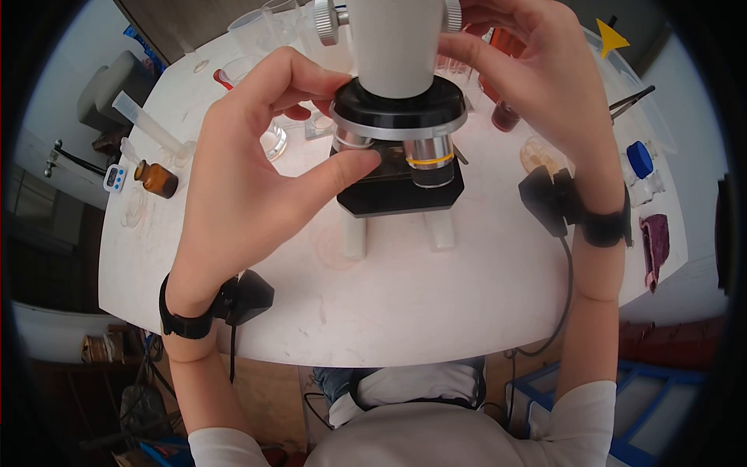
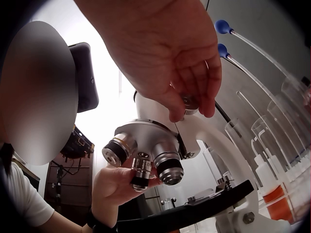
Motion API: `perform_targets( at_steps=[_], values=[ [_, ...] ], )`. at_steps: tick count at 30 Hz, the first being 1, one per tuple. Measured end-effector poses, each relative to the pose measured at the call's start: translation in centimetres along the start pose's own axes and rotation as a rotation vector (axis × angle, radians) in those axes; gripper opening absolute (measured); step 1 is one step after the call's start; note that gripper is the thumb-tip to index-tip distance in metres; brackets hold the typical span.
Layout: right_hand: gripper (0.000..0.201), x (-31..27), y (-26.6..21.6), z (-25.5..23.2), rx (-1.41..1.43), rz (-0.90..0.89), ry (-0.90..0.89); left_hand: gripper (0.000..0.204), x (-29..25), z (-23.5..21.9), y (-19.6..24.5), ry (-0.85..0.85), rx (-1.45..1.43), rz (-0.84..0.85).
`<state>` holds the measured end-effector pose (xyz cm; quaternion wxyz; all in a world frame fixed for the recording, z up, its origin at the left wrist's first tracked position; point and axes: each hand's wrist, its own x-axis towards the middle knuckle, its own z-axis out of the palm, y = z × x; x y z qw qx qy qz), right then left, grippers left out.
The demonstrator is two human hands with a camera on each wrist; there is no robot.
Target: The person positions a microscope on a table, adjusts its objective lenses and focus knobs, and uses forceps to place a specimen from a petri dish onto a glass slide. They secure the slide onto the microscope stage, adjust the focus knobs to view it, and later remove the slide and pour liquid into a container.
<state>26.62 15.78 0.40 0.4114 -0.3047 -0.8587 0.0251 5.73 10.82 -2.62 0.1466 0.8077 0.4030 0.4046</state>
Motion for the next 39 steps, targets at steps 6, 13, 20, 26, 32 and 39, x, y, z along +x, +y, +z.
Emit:
perform_targets(
  at_steps=[6, 13, 20, 26, 32, 39],
  values=[
    [0.027, 0.3, 1.7, 0.1, 0.187, -0.011, -0.014, 0.045, 1.0, 1.5, -2.9, 0.074, -0.107, 0.025],
    [0.027, 0.0, -0.4, -0.2, -0.064, -0.02, 0.012, 0.033, 0.9, 2.1, -3.0, 0.222, 0.098, 0.133],
    [0.027, 0.3, 1.7, 0.4, 0.207, -0.053, 0.018, 0.02, 0.9, 2.7, -2.8, 0.217, -0.014, 0.085],
    [0.026, 0.3, 0.3, -0.4, 0.194, 0.003, 0.0, 0.02, 1.2, 3.0, -2.8, 0.187, -0.089, 0.041],
    [0.026, 0.4, 2.2, 0.7, 0.252, -0.079, 0.024, 0.02, 1.2, 3.3, -2.8, 0.172, -0.098, -0.025],
    [0.029, 0.4, 0.0, -0.7, 0.252, 0.046, -0.029, 0.022, 1.3, 3.0, -3.2, 0.175, -0.112, 0.015]
  ],
)
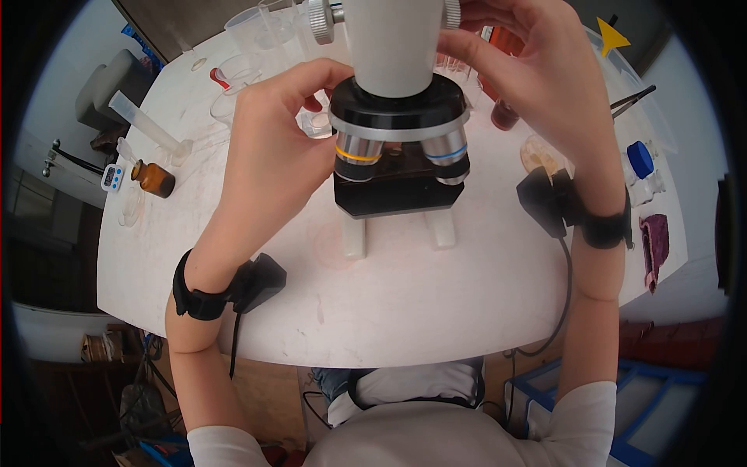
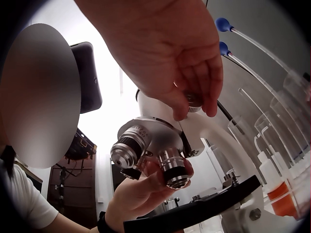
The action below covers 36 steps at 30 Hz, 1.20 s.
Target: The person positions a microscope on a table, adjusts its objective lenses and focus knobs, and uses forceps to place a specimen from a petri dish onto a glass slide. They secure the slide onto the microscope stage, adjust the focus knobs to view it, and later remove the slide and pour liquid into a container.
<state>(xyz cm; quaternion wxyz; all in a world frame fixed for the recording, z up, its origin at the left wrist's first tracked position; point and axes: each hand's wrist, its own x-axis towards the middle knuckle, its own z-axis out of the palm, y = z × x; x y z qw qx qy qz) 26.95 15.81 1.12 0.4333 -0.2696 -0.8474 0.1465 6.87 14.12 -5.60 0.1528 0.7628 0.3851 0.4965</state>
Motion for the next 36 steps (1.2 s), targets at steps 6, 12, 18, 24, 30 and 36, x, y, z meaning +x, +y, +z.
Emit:
perform_targets(
  at_steps=[6, 12, 18, 24, 30, 36],
  values=[
    [0.028, -0.1, 0.2, -0.1, 0.027, -0.003, 0.006, 0.017, 0.2, -3.9, 3.3, -0.127, 0.245, -0.009],
    [0.029, 0.0, 2.3, 0.6, -0.034, -0.112, 0.035, 0.032, -1.1, -3.0, 5.4, -0.006, 0.244, 0.07],
    [0.028, 0.1, 2.5, 0.6, 0.037, -0.09, 0.029, 0.045, -1.3, -1.3, 4.9, 0.063, 0.525, 0.312],
    [0.027, -0.1, -0.1, 0.0, 0.032, 0.005, 0.025, 0.04, -1.4, -0.8, 4.4, 0.115, 0.547, 0.298],
    [0.027, 0.1, 2.1, 0.6, 0.032, -0.081, 0.039, 0.033, -1.4, -0.8, 5.0, 0.107, 0.523, 0.282],
    [0.027, 0.3, 2.5, 0.8, 0.016, -0.119, 0.025, 0.028, -1.1, -1.8, 5.2, 0.017, 0.419, 0.253]
  ],
)
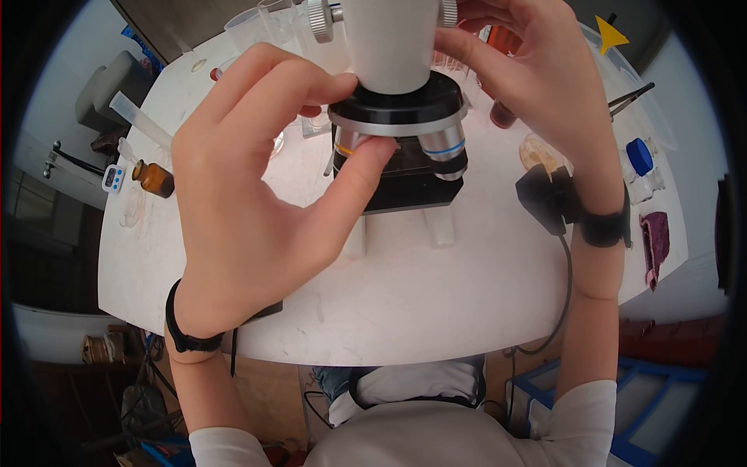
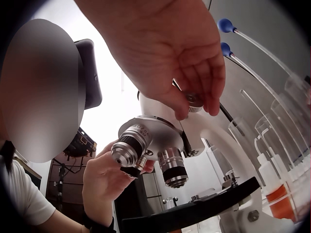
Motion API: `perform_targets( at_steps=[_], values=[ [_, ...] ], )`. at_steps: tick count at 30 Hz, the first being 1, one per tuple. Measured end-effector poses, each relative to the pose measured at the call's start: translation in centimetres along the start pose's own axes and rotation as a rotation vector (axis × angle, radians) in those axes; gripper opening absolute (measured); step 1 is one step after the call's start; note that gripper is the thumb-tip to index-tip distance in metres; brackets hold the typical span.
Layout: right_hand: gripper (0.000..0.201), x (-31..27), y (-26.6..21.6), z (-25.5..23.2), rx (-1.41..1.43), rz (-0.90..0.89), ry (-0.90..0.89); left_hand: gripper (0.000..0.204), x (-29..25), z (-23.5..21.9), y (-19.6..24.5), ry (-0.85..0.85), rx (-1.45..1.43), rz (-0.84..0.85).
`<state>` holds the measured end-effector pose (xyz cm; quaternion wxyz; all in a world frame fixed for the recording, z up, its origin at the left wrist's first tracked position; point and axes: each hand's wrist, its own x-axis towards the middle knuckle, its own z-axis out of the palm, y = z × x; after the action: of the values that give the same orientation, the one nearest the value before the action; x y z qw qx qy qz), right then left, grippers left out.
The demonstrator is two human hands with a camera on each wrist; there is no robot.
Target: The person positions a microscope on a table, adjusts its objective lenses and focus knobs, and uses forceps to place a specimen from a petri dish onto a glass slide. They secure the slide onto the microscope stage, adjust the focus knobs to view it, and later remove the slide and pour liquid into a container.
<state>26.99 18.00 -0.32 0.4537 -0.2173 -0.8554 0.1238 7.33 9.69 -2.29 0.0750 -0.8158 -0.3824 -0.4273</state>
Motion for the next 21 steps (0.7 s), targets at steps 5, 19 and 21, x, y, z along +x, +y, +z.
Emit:
perform_targets(
  at_steps=[5, 19, 21],
  values=[
    [0.027, -0.2, -1.5, -0.2, -0.038, 0.068, 0.012, 0.022, 0.1, -0.3, 0.3, -0.036, -0.018, -0.049],
    [0.026, -0.1, -1.4, -0.4, -0.026, 0.069, -0.001, 0.021, 0.6, -1.2, -1.8, -0.129, -0.22, -0.021],
    [0.026, 0.1, -2.6, -0.7, -0.067, 0.123, -0.024, 0.023, 0.4, -1.3, -1.8, -0.121, -0.298, -0.031]
  ],
)
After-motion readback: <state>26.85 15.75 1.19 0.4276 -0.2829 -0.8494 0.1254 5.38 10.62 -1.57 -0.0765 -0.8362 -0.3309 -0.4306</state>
